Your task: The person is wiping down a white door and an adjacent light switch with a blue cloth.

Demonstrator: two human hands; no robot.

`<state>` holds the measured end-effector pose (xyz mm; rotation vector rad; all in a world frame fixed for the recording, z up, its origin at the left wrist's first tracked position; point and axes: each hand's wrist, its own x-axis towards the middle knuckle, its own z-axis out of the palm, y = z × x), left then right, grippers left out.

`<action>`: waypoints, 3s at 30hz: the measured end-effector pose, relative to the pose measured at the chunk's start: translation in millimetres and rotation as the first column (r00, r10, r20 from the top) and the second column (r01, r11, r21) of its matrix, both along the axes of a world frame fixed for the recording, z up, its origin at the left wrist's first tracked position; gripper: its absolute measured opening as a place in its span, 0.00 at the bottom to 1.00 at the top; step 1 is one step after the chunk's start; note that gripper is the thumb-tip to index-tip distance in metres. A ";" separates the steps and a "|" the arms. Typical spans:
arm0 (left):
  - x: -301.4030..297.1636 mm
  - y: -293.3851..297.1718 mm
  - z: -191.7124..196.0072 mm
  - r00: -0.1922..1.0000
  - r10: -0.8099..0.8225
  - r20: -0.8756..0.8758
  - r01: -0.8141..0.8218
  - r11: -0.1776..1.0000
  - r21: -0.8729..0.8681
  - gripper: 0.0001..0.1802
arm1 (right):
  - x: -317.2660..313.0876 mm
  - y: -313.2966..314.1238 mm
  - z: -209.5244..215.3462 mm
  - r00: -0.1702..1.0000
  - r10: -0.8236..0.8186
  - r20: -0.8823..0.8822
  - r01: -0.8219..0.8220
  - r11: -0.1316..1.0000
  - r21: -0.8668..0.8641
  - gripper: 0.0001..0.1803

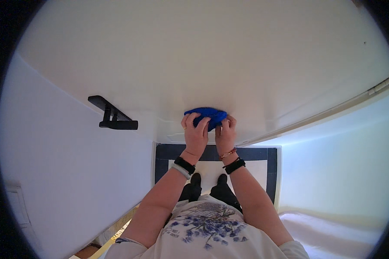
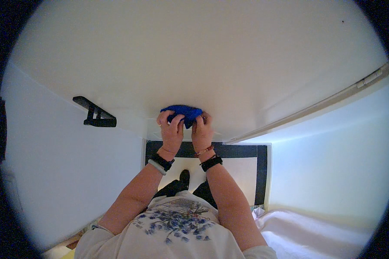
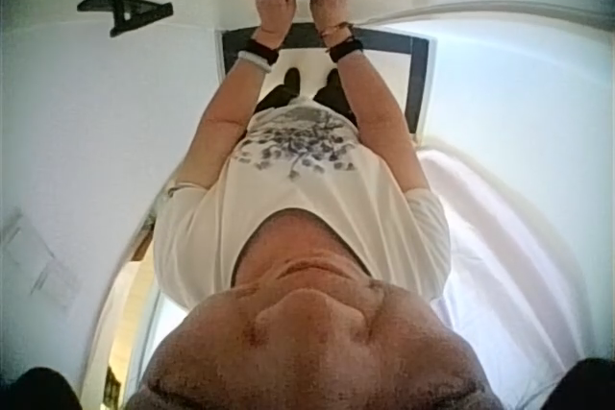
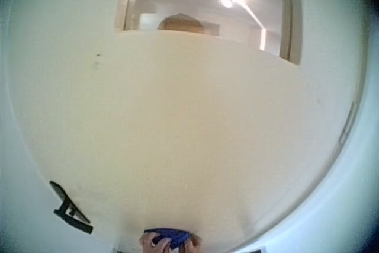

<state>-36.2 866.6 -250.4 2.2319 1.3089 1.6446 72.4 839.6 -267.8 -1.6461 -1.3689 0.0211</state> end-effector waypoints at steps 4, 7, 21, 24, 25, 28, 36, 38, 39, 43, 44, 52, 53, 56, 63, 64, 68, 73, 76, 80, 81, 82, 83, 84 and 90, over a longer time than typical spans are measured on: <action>5.9 -5.8 -16.9 0.997 -0.055 -0.058 0.046 0.988 -0.151 0.17 | 7.3 -6.6 -22.2 0.998 0.000 -0.058 -0.009 0.989 -0.150 0.18; 14.2 -10.3 -19.0 0.996 -0.063 -0.066 0.047 0.973 -0.227 0.17 | 11.2 -7.8 -33.0 0.989 -0.003 -0.148 -0.019 0.988 -0.151 0.20; 46.5 -15.3 86.0 0.958 -0.114 0.262 0.143 0.985 -0.094 0.19 | 27.2 -19.3 103.5 0.944 0.127 -0.304 -0.023 0.947 0.321 0.23; 48.7 -13.8 116.6 0.930 -0.201 0.307 0.216 0.976 -0.016 0.20 | 24.3 -21.2 129.8 0.993 0.089 -0.074 -0.059 0.939 0.340 0.24; 50.2 -12.6 119.0 0.924 -0.219 0.314 0.230 0.973 0.001 0.20 | 22.0 -21.8 133.8 0.990 0.107 -0.091 -0.071 0.940 0.334 0.25; 54.5 -8.1 106.1 0.947 -0.184 0.264 0.185 0.983 0.021 0.18 | 28.2 -15.6 115.5 0.990 0.094 -0.101 -0.065 0.964 0.256 0.24; 60.8 -6.0 34.7 0.978 -0.143 0.149 0.146 0.989 -0.007 0.18 | 37.8 -9.8 37.4 0.976 0.009 -0.218 0.039 0.976 0.216 0.26; 58.9 -7.0 18.4 0.990 -0.143 -0.020 0.143 0.990 -0.007 0.19 | 40.0 -10.8 13.8 0.964 -0.034 -0.264 0.072 0.988 0.136 0.28; 58.9 -7.9 10.8 0.989 -0.141 -0.045 0.141 0.990 -0.016 0.20 | 39.7 -10.7 2.4 0.963 -0.035 -0.268 0.072 0.989 0.132 0.28; 61.4 -10.3 -22.1 0.960 -0.242 -0.142 0.213 0.958 -0.193 0.21 | 47.2 -9.4 -43.9 0.897 -0.098 -0.431 0.107 0.994 -0.004 0.28; 63.2 -10.3 -29.7 0.959 -0.246 -0.142 0.217 0.957 -0.193 0.21 | 50.2 -8.8 -57.2 0.841 -0.143 -0.522 0.123 0.990 -0.073 0.27; 71.5 -16.9 -30.7 0.945 -0.314 -0.097 0.265 0.902 -0.339 0.20 | 62.2 -11.4 -77.9 0.868 -0.273 -0.414 0.233 0.961 -0.146 0.25; 71.4 -16.5 -26.3 0.949 -0.308 -0.068 0.273 0.910 -0.312 0.19 | 62.4 -11.8 -67.6 0.863 -0.251 -0.439 0.225 0.968 -0.112 0.24; 75.2 -13.8 2.0 0.948 -0.317 0.010 0.310 0.921 -0.237 0.19 | 57.5 -13.3 -15.9 0.819 -0.209 -0.534 0.255 0.967 0.013 0.23; 81.2 -1.6 64.9 0.921 -0.337 0.195 0.352 0.935 -0.047 0.21 | 46.7 -13.9 89.6 0.786 0.131 -0.605 0.181 0.886 0.427 0.26; 84.8 -1.2 67.5 0.912 -0.322 0.253 0.336 0.942 -0.014 0.21 | 50.5 -12.3 88.9 0.786 0.127 -0.605 0.188 0.883 0.430 0.26; 110.4 -8.5 54.7 0.965 -0.251 0.082 0.246 0.967 0.062 0.21 | 84.9 -16.7 71.2 0.945 -0.073 -0.317 0.181 0.928 0.324 0.25; 129.4 -19.9 27.8 0.950 -0.293 -0.109 0.297 0.955 0.026 0.20 | 102.7 -23.7 21.5 0.851 -0.143 -0.504 0.305 0.918 0.253 0.24; 136.4 -20.6 -1.0 0.930 -0.338 -0.147 0.336 0.941 -0.043 0.22 | 114.2 -21.0 -30.2 0.814 -0.189 -0.550 0.323 0.933 0.158 0.25; 145.6 -27.0 -18.5 0.866 -0.411 -0.285 0.353 0.906 -0.233 0.22 | 128.8 -26.7 -68.9 0.697 -0.280 -0.660 0.340 0.940 -0.039 0.24; 149.4 -29.1 -18.5 0.862 -0.430 -0.268 0.355 0.890 -0.285 0.22 | 132.7 -28.4 -73.0 0.696 -0.280 -0.661 0.343 0.938 -0.036 0.24; 153.6 -30.6 -18.0 0.858 -0.450 -0.249 0.359 0.871 -0.335 0.21 | 137.3 -30.5 -76.6 0.710 -0.285 -0.644 0.337 0.941 -0.045 0.24; 158.2 -31.7 -17.3 0.854 -0.456 -0.250 0.367 0.869 -0.331 0.21 | 142.7 -32.1 -79.9 0.723 -0.290 -0.627 0.332 0.942 -0.053 0.24; 160.6 -33.7 -15.7 0.873 -0.439 -0.213 0.355 0.871 -0.340 0.21 | 144.8 -33.7 -77.4 0.720 -0.294 -0.629 0.336 0.940 -0.054 0.24; 178.8 -39.8 43.7 0.906 -0.415 -0.086 0.384 0.890 -0.247 0.20 | 156.9 -42.0 23.5 0.639 -0.205 -0.741 0.374 0.925 0.067 0.21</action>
